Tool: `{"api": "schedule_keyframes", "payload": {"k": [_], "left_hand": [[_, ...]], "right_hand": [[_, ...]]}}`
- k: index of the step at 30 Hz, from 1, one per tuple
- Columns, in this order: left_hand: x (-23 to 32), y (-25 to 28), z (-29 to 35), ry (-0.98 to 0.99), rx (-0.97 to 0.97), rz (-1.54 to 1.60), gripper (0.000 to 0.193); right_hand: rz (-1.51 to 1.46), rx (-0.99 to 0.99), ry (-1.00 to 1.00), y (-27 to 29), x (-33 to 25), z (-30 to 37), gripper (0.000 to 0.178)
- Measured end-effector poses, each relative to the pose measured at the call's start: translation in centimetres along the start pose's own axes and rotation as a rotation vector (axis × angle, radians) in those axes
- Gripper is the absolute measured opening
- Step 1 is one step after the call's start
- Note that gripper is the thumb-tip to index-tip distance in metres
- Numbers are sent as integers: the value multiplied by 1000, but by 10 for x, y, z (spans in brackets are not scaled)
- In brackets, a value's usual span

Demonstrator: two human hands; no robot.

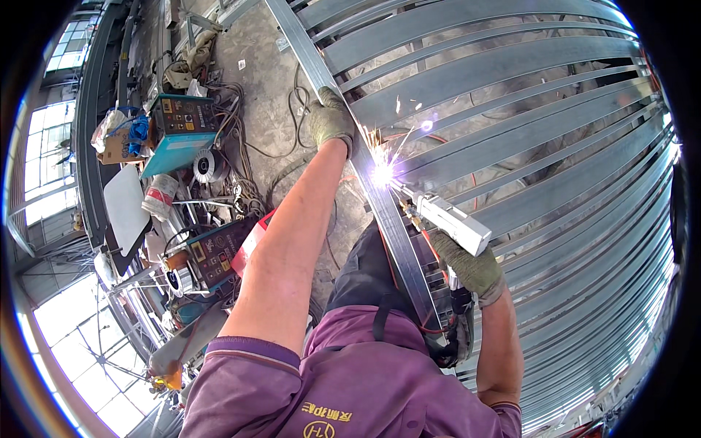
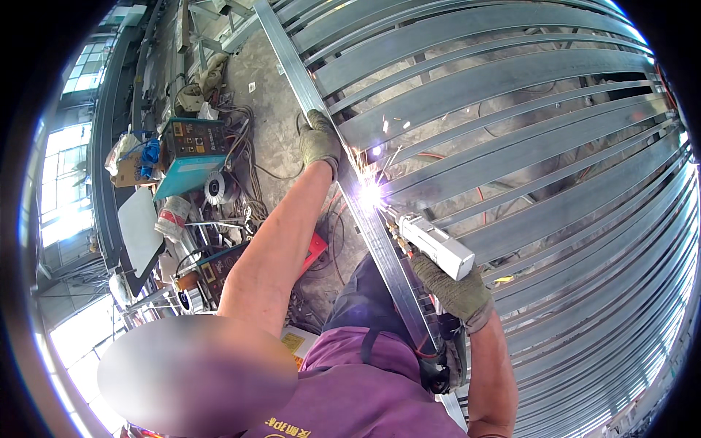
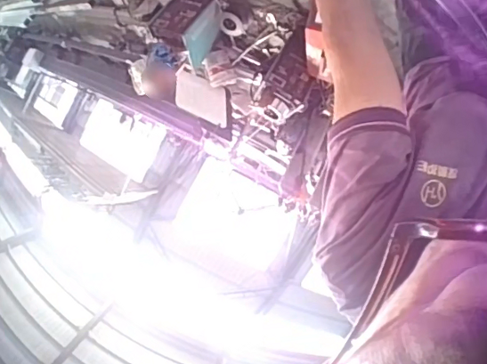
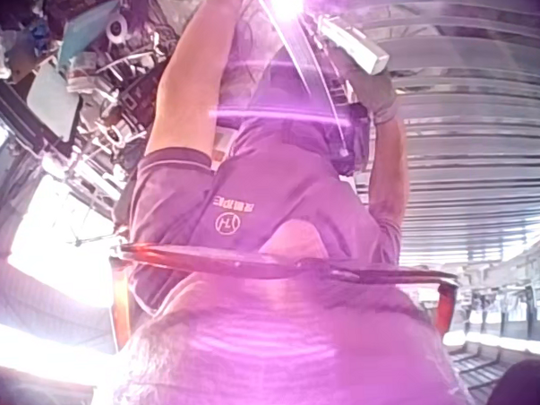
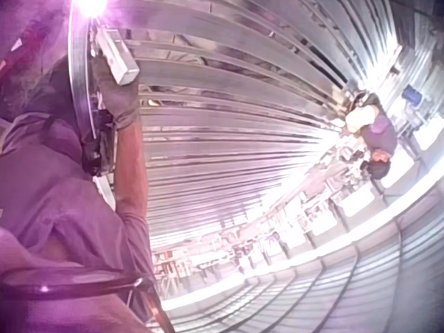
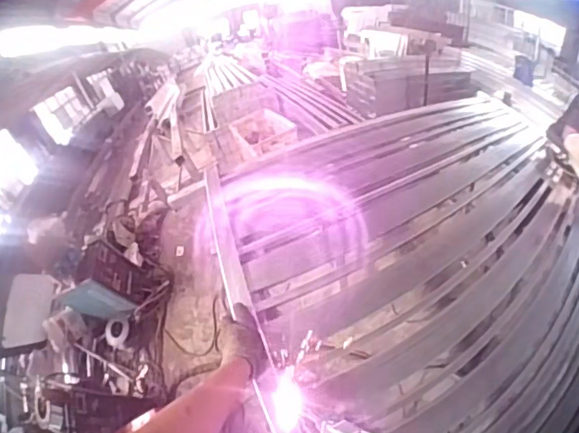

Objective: The person welds a metal frame using a handheld welding gun. They move the tool along the seams of the metal bars, creating bright sparks and fusing the joints.

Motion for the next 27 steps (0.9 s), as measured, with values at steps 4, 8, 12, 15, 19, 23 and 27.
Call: {"api": "schedule_keyframes", "payload": {"k": [4,8,12,15,19,23,27], "left_hand": [[-4,-2,-7,-24,13,19,73],[-5,-2,-10,-13,1,24,74],[-4,-1,-14,5,18,4,72],[-1,2,-10,40,17,-17,70],[-2,1,-15,71,-34,-6,70],[7,5,-10,-7,25,-18,71],[2,5,-18,-37,49,3,75]], "right_hand": [[2,20,-56,-1,-1,1,40],[19,34,-125,-1,-4,3,39],[16,22,-84,-1,-3,0,38],[46,17,-54,-4,-8,-1,37],[29,18,-104,-3,-8,-3,38],[45,17,-92,-4,-6,-3,36],[65,11,-46,-7,-11,-4,37]]}}
Point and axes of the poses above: each hand's wrist, its own z-axis away from the middle knuckle, its own y-axis out of the back of the hand, x = y × z, the point moved 7 cm from there along -z, towards the middle knuckle, and after that the axes turned 8 degrees about -x, right-handed, at the moved point
